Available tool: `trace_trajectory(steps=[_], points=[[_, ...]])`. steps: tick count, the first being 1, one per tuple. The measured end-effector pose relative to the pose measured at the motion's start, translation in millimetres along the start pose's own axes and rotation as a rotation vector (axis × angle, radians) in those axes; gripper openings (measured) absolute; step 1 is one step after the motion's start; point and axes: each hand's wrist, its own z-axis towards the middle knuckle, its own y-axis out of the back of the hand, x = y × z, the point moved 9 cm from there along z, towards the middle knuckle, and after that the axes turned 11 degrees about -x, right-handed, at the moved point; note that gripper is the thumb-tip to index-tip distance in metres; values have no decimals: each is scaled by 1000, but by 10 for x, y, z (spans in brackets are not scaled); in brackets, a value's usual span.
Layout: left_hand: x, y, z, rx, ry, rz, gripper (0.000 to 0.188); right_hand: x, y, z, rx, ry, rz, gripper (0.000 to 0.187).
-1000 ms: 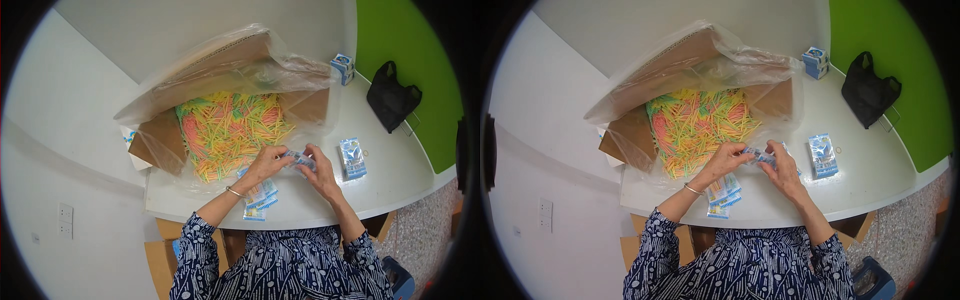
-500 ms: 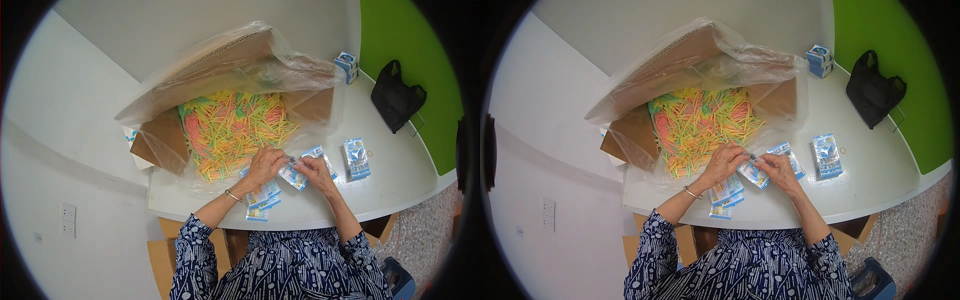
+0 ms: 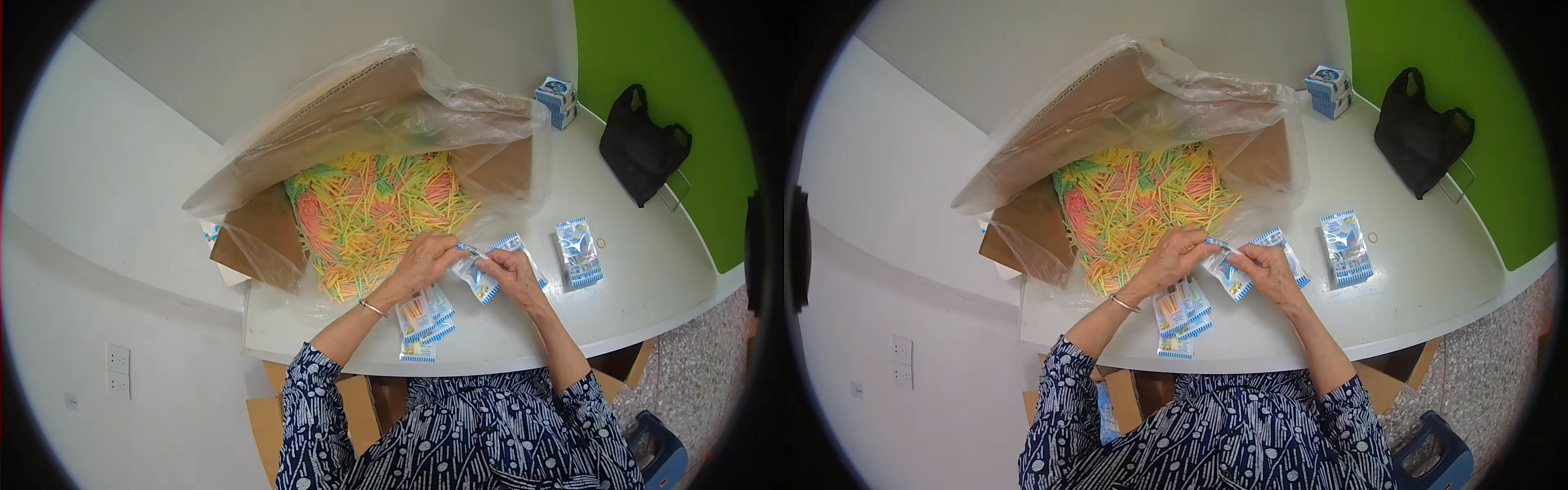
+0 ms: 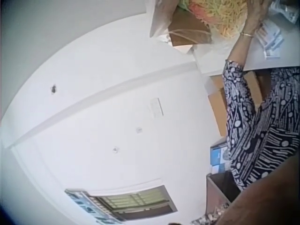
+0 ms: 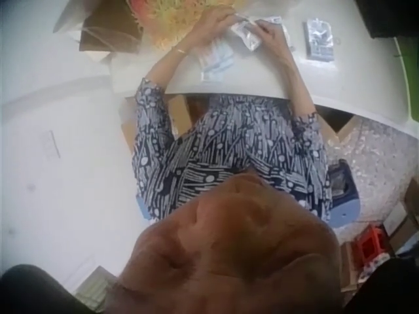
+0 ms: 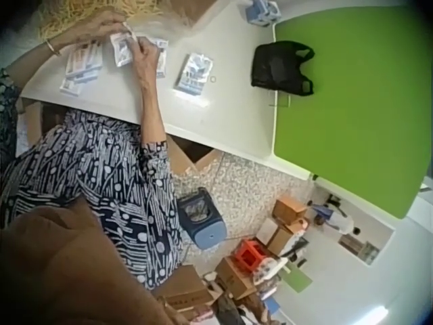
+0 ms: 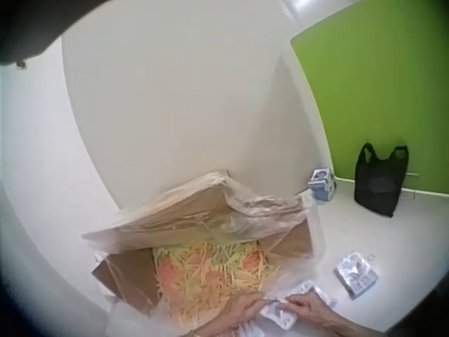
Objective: Filling small blue boxes with colorful shredded paper from a larger cardboard container.
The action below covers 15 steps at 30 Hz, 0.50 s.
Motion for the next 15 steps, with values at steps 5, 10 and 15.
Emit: trace_trajectory(steps=[5, 10, 15], points=[[298, 469, 370, -211, -174, 215, 18, 17, 243, 32, -162, 29, 95, 23], [445, 129, 412, -60, -352, 690, 19, 7, 379, 68, -246, 25, 142, 24], [439, -101, 458, -29, -486, 894, 21, 31, 436, 70, -268, 19, 167, 25]])
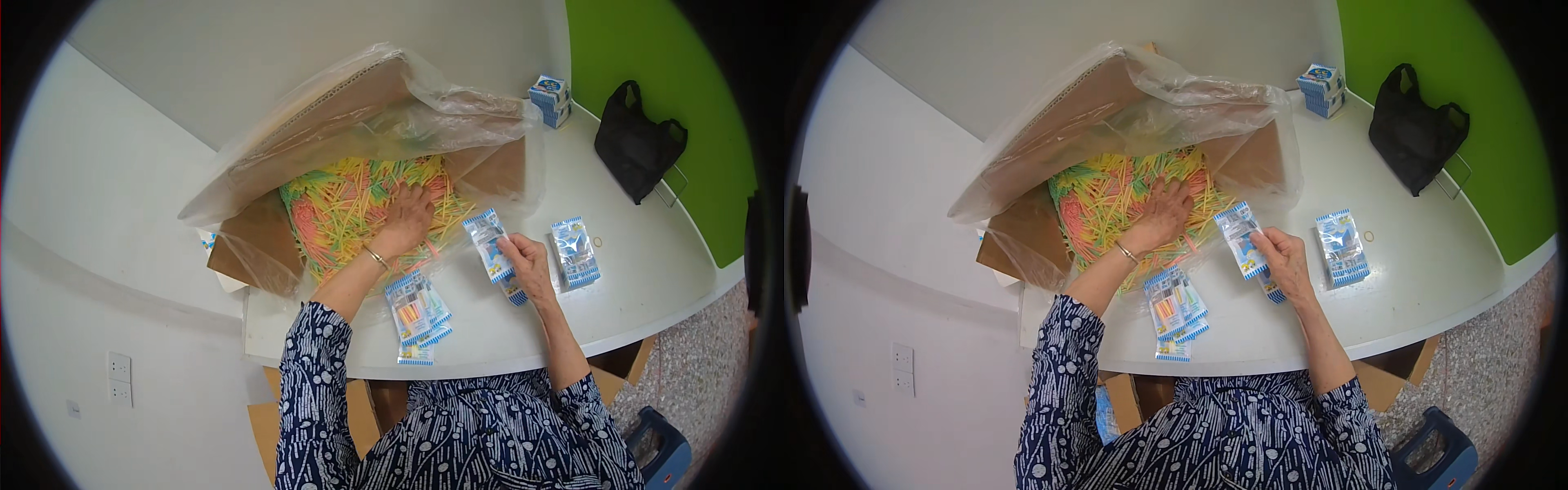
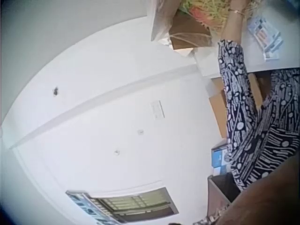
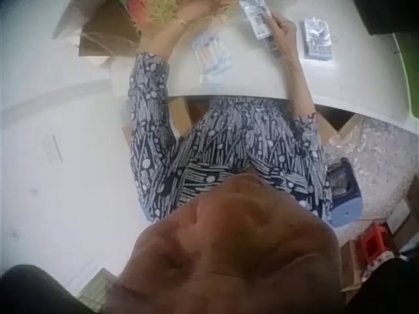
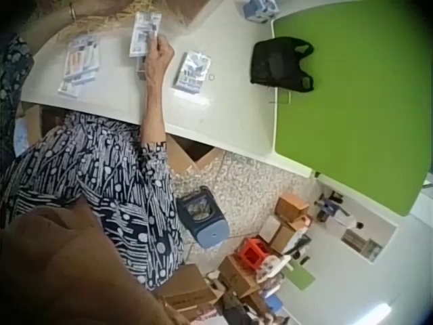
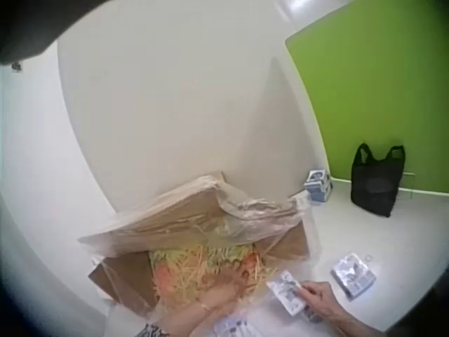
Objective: Filling small blue boxes with colorful shredded paper from a larger cardboard container.
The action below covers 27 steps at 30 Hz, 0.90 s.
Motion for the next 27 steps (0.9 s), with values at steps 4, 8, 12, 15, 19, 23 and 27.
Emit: trace_trajectory(steps=[4, 8, 12, 15, 19, 23, 27], points=[[-4, -192, 39, 114, -53, 58, 26, -18, 38, 15, -21, 3, -24, 25], [-53, -294, 75, 108, -103, 177, 27, -18, 19, 7, -21, -2, -7, 25], [-55, -328, 105, 39, -43, 212, 26, 4, 55, 14, -37, 21, 18, 25], [-15, -295, 52, 26, -20, 197, 24, -80, 87, 57, -17, 38, -17, 25], [267, -180, -41, -8, 257, -36, 23, -96, 54, 66, -23, 43, -32, 26], [612, -207, -153, 45, 636, -292, 30, -51, 0, 38, -30, 12, 68, 27], [953, -147, -378, -80, 886, -329, 31, -33, -127, -19, -86, -96, 156, 25]])
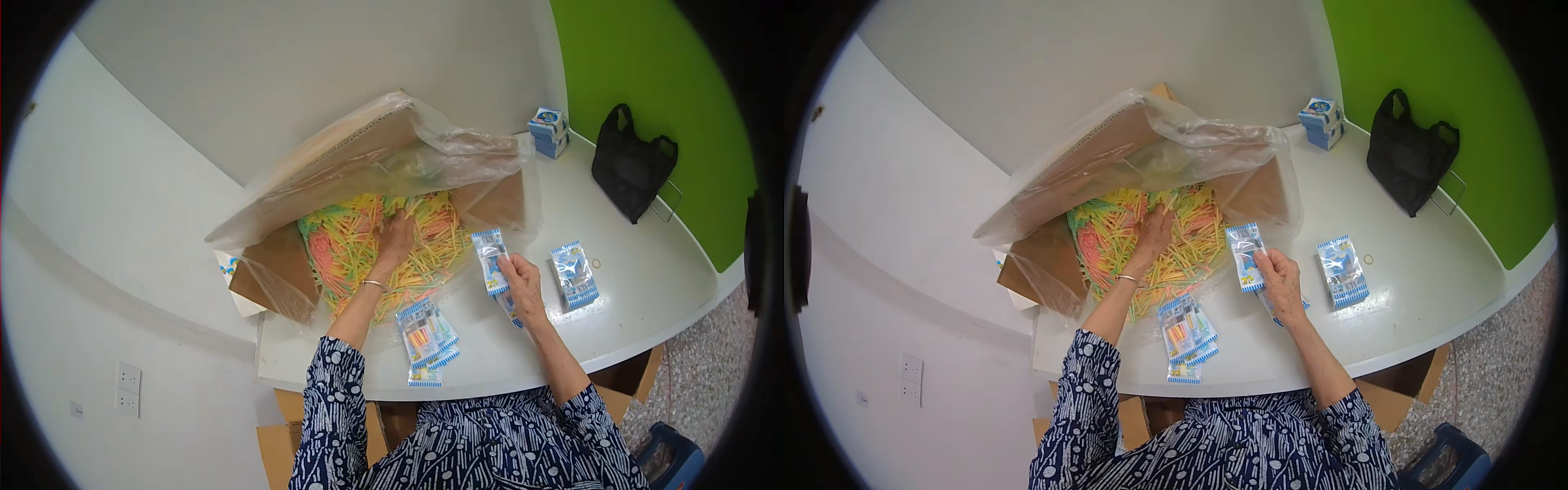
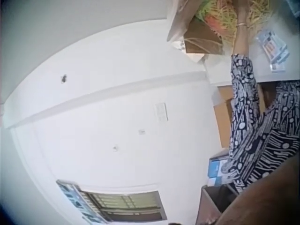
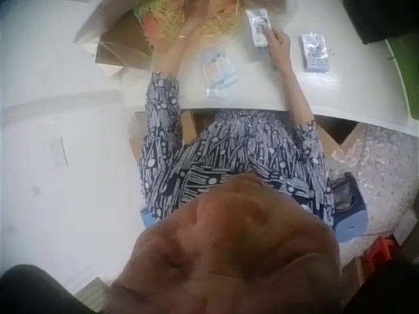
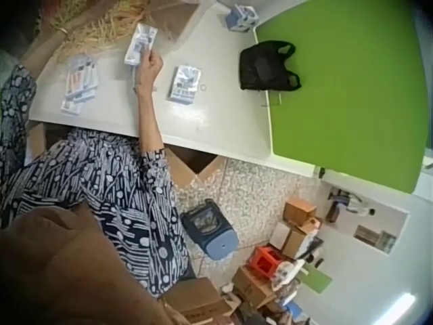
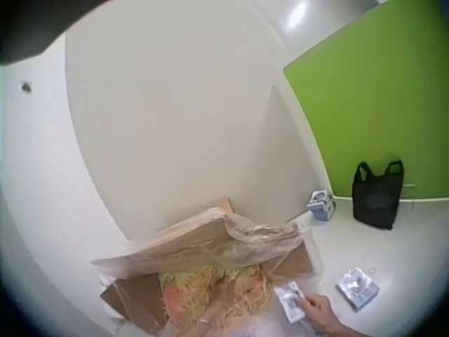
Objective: Filling small blue boxes with colorful shredded paper from a larger cardboard container.
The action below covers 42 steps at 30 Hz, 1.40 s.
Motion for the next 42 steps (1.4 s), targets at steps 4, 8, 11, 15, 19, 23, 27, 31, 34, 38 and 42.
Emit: trace_trajectory(steps=[4, 8, 11, 15, 19, 23, 27, 31, 34, 38, 42], points=[[112, -36, -12, 152, 295, -575, 27, -160, -260, 145, 29, -22, 229, 22], [-147, -153, -220, 181, 725, -1269, 26, -405, -645, 418, -34, -76, 501, 21], [-187, -344, -338, 226, 863, -1476, 20, -550, -1019, 555, -93, -195, 735, 19], [-353, -422, -490, 77, 768, -1622, 21, -594, -1272, 592, -114, -255, 872, 14], [-411, -403, -583, -104, 759, -1570, 22, -639, -1311, 567, -133, -273, 947, 14], [-549, -276, -592, -186, 724, -1695, 31, -678, -1222, 593, -150, -273, 965, 17], [-502, -295, -598, -236, 744, -1737, 32, -601, -1279, 554, -93, -250, 955, 18], [-402, -414, -579, -184, 812, -1762, 26, -545, -1343, 543, -36, -180, 921, 17], [-439, -508, -600, -63, 907, -1774, 19, -510, -1311, 547, -28, -139, 869, 16], [-495, -489, -508, 28, 827, -1904, 20, -419, -1323, 537, 7, -150, 834, 15], [-267, -486, -343, 63, 851, -1821, 19, -213, -1184, 542, 31, -87, 686, 16]])
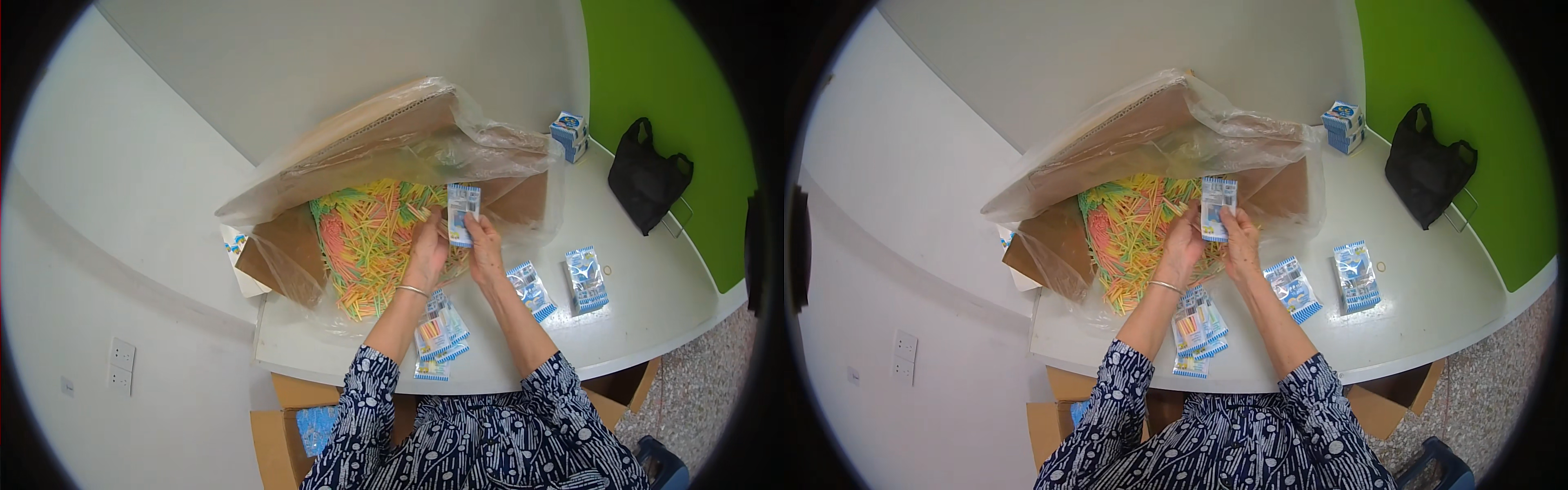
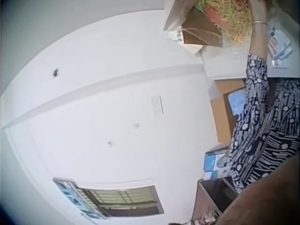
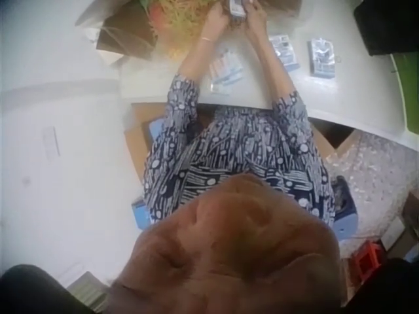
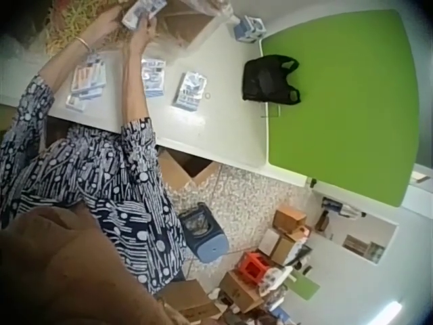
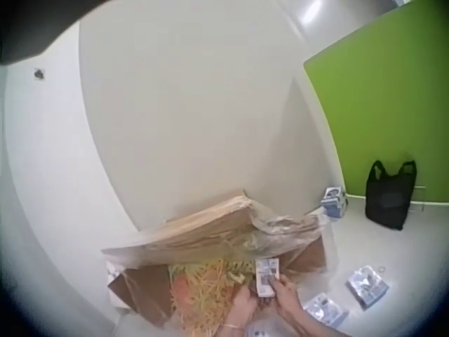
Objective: Filling small blue boxes with colorful shredded paper from a larger cardboard container.
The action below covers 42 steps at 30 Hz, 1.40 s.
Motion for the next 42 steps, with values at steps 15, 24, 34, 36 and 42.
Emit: trace_trajectory(steps=[15, 24, 34, 36, 42], points=[[-189, -324, -246, 86, 143, 77, 30, 321, 620, -317, 209, -229, -618, 20], [-138, -636, -691, 238, -8, 431, 48, 288, 661, -433, 269, -324, -608, 21], [-47, -655, -807, 326, -87, 569, 52, 304, 714, -436, 282, -346, -538, 26], [-18, -650, -856, 354, -104, 623, 52, 310, 713, -448, 281, -335, -543, 26], [-108, -721, -985, 433, -245, 762, 54, 370, 686, -440, 291, -251, -617, 25]])
